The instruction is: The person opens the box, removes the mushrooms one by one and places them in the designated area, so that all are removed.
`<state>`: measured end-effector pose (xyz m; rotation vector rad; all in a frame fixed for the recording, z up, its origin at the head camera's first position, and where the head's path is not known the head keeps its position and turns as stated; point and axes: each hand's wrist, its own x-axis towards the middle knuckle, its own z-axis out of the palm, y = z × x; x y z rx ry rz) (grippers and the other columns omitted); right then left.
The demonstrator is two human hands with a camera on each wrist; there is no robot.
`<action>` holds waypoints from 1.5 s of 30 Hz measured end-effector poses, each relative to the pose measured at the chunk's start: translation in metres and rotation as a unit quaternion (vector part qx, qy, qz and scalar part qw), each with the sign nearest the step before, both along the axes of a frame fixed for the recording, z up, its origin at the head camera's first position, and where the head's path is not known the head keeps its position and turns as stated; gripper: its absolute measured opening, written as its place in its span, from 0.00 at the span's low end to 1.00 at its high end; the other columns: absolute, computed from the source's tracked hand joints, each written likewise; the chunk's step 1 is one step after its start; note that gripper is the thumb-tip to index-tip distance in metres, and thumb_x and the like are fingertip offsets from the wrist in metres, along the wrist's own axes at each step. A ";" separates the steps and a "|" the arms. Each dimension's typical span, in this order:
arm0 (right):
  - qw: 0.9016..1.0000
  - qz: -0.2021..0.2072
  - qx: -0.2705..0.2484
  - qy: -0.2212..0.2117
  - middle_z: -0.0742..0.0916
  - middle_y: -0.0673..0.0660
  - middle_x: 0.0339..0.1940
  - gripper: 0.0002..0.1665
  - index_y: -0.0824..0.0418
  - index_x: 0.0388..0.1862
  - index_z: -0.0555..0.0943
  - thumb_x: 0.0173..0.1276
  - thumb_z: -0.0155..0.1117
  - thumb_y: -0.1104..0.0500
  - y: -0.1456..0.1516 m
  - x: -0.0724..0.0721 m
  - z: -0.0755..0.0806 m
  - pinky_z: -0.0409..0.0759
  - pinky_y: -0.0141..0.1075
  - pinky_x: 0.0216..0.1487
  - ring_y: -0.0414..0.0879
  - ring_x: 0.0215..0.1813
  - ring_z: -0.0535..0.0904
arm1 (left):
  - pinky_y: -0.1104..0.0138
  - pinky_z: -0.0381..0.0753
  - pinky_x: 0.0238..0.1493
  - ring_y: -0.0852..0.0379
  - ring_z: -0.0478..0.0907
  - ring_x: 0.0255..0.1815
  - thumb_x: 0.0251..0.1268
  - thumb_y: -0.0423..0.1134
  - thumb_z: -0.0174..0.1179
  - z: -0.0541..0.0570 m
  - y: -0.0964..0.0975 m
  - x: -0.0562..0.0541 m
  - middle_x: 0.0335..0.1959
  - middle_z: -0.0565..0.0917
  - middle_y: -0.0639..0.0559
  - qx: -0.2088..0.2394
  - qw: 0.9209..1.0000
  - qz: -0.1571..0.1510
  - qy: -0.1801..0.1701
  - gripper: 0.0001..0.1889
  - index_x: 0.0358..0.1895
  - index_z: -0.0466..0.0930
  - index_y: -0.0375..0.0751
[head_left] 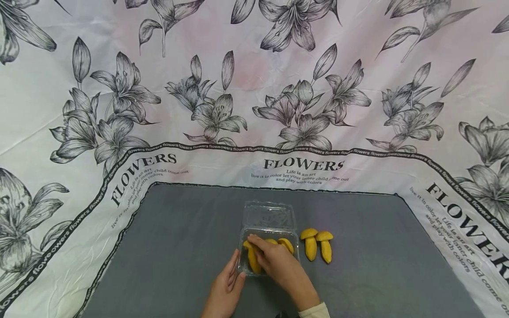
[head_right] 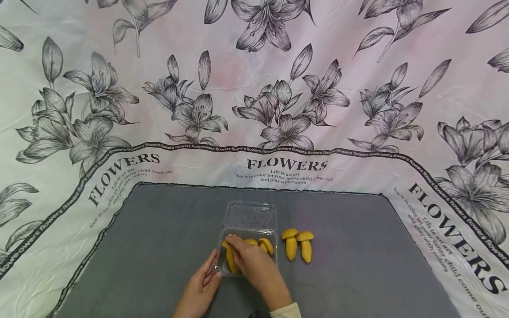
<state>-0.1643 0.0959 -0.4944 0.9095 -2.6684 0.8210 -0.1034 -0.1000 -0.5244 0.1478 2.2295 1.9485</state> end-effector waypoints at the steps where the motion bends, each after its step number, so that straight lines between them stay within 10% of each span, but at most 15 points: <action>1: 1.000 0.000 -0.001 0.014 0.91 0.57 0.56 0.25 0.61 0.68 0.82 0.74 0.71 0.66 0.001 0.000 -0.001 0.82 0.24 0.28 0.35 0.28 0.81 | 0.45 0.66 0.75 0.34 0.58 0.81 0.84 0.39 0.57 0.000 0.000 0.000 0.82 0.59 0.30 0.000 1.000 0.000 0.001 0.36 0.84 0.53 0.30; 7: 0.996 0.001 -0.025 0.082 0.92 0.56 0.53 0.27 0.61 0.68 0.82 0.70 0.73 0.69 0.007 -0.002 -0.003 0.83 0.23 0.30 0.34 0.28 0.82 | 0.45 0.66 0.76 0.34 0.58 0.82 0.84 0.41 0.58 0.001 0.001 0.000 0.82 0.59 0.32 -0.003 1.000 0.001 -0.005 0.37 0.84 0.53 0.32; 15: 0.997 -0.015 -0.047 0.057 0.93 0.55 0.41 0.27 0.62 0.69 0.81 0.72 0.71 0.71 0.021 -0.003 0.001 0.69 0.19 0.19 0.25 0.18 0.63 | 0.44 0.65 0.76 0.34 0.57 0.82 0.84 0.40 0.58 0.001 0.001 0.002 0.83 0.58 0.32 -0.003 1.000 0.005 -0.014 0.36 0.85 0.52 0.34; 28: 0.993 -0.042 -0.064 0.085 0.87 0.63 0.64 0.30 0.64 0.70 0.80 0.70 0.70 0.75 0.048 -0.003 0.002 0.83 0.24 0.30 0.40 0.27 0.85 | 0.43 0.65 0.77 0.33 0.56 0.83 0.84 0.43 0.58 -0.002 0.003 0.006 0.83 0.58 0.32 -0.005 1.000 0.004 -0.025 0.38 0.85 0.51 0.35; 36: 0.991 -0.068 -0.077 0.085 0.88 0.54 0.29 0.28 0.61 0.69 0.82 0.72 0.67 0.75 0.070 -0.004 0.004 0.64 0.21 0.15 0.22 0.16 0.51 | 0.45 0.65 0.77 0.34 0.57 0.82 0.83 0.41 0.59 -0.003 0.004 0.008 0.83 0.59 0.33 -0.004 1.000 0.014 -0.014 0.37 0.85 0.53 0.34; 45: 0.981 -0.109 -0.067 0.146 0.92 0.65 0.49 0.27 0.62 0.64 0.85 0.67 0.70 0.78 0.094 -0.003 0.001 0.85 0.33 0.26 0.43 0.25 0.83 | 0.43 0.65 0.76 0.34 0.57 0.82 0.84 0.43 0.58 -0.006 0.006 0.010 0.83 0.59 0.32 -0.011 1.000 0.007 -0.010 0.37 0.85 0.52 0.33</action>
